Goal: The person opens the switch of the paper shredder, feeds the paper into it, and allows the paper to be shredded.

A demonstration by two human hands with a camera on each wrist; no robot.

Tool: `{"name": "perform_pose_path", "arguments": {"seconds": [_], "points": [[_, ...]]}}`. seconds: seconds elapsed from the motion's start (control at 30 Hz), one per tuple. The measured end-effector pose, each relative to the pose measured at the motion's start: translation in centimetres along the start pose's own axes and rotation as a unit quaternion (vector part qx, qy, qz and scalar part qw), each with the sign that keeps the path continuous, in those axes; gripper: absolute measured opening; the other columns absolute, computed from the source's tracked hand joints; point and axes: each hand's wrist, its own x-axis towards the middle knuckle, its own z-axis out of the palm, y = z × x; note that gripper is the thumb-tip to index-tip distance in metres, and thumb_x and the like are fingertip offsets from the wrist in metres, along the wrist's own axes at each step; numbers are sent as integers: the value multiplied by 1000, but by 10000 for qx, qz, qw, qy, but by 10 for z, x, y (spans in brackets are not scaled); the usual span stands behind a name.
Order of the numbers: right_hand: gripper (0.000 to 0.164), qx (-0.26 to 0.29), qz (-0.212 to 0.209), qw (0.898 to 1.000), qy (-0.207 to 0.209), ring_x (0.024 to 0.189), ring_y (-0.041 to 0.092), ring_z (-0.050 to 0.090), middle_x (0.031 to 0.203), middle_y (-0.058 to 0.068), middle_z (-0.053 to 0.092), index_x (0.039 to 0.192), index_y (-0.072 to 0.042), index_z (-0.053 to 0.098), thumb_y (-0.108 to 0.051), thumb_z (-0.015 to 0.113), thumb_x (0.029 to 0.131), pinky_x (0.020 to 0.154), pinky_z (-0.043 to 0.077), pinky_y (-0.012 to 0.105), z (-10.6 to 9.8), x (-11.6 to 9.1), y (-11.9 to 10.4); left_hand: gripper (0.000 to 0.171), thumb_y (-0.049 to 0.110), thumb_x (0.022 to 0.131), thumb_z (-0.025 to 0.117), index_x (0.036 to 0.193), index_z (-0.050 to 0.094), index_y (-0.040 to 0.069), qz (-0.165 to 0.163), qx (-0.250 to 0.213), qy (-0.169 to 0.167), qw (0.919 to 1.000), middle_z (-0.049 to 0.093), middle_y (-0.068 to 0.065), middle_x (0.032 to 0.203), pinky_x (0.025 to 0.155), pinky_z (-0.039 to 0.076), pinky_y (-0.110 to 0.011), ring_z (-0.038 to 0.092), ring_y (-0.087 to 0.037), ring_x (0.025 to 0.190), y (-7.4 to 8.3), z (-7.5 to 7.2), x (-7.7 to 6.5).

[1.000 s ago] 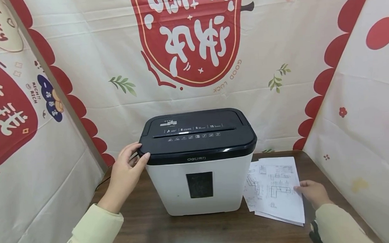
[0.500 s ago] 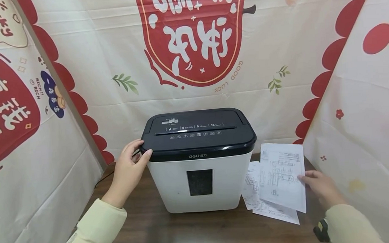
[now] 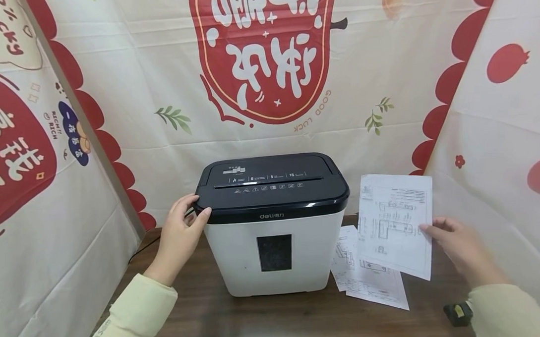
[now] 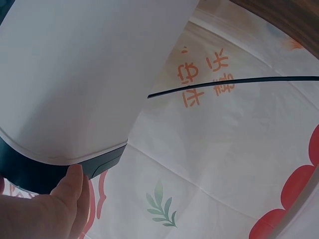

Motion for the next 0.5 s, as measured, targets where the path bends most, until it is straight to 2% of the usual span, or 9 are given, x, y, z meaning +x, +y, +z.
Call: {"name": "perform_pose_path", "arguments": {"seconds": [0.13, 0.2, 0.23, 0.27, 0.33, 0.37, 0.43, 0.47, 0.5], "points": [[58, 131, -248, 9995, 111, 80, -1, 54, 92, -17, 60, 127, 7, 49, -42, 56, 96, 83, 44, 43, -7, -7, -12, 50, 24, 97, 58, 138, 46, -2, -35, -44, -21, 10000, 38, -18, 147, 105, 40, -44, 41, -31, 133, 1, -1, 0], [57, 179, -359, 9990, 171, 78, -6, 53, 87, -27, 54, 125, 7, 50, -41, 57, 95, 83, 45, 39, -11, -11, -17, 50, 24, 97, 58, 138, 45, -2, -37, -43, -35, 10000, 37, -18, 147, 106, 40, -44, 41, -31, 133, 1, -1, 0], [58, 190, -380, 9989, 173, 78, -7, 51, 86, -28, 52, 125, 7, 50, -42, 57, 95, 86, 43, 46, -12, -13, -19, 50, 23, 97, 58, 138, 45, -2, -36, -40, -42, 10000, 37, -18, 147, 106, 39, -45, 41, -32, 133, 1, -2, 0], [57, 166, -467, 9986, 196, 78, -7, 51, 87, -28, 53, 124, 7, 50, -42, 58, 95, 83, 45, 39, -14, -14, -21, 50, 23, 97, 58, 139, 45, -2, -35, -35, -49, 10000, 37, -19, 147, 106, 39, -45, 41, -32, 133, 2, -2, 0], [55, 191, -565, 9980, 195, 80, -8, 50, 87, -30, 52, 123, 6, 51, -41, 58, 95, 86, 43, 44, -17, -17, -25, 51, 23, 97, 58, 139, 44, -2, -27, -10, -57, 10000, 37, -19, 147, 106, 39, -46, 41, -32, 133, 3, -2, -1], [51, 193, -617, 9977, 180, 81, -8, 49, 88, -31, 53, 121, 4, 52, -40, 58, 95, 84, 43, 40, -18, -18, -26, 51, 23, 97, 58, 139, 44, -2, -20, -2, -62, 10000, 37, -19, 147, 106, 39, -46, 41, -33, 133, 3, -2, -1], [40, 353, -723, 9967, 118, 81, -8, 50, 88, -32, 54, 117, -3, 56, -36, 58, 96, 86, 40, 43, -22, -21, -29, 52, 24, 97, 59, 140, 43, -2, 9, 40, -67, 10000, 37, -20, 146, 105, 39, -47, 42, -34, 132, 4, -2, -1], [32, 388, -811, 9959, 126, 81, -8, 51, 88, -32, 54, 114, -7, 58, -34, 58, 96, 83, 41, 36, -23, -21, -30, 52, 24, 96, 59, 140, 43, -1, 19, 55, -66, 10000, 37, -20, 146, 105, 40, -47, 42, -34, 132, 5, -3, -1], [24, 447, -862, 9952, 118, 81, -8, 51, 88, -34, 54, 111, -13, 60, -32, 58, 97, 83, 41, 35, -24, -22, -31, 53, 24, 96, 59, 140, 43, -1, 29, 79, -58, 9999, 37, -20, 146, 105, 40, -47, 42, -34, 131, 6, -3, -1]]}}
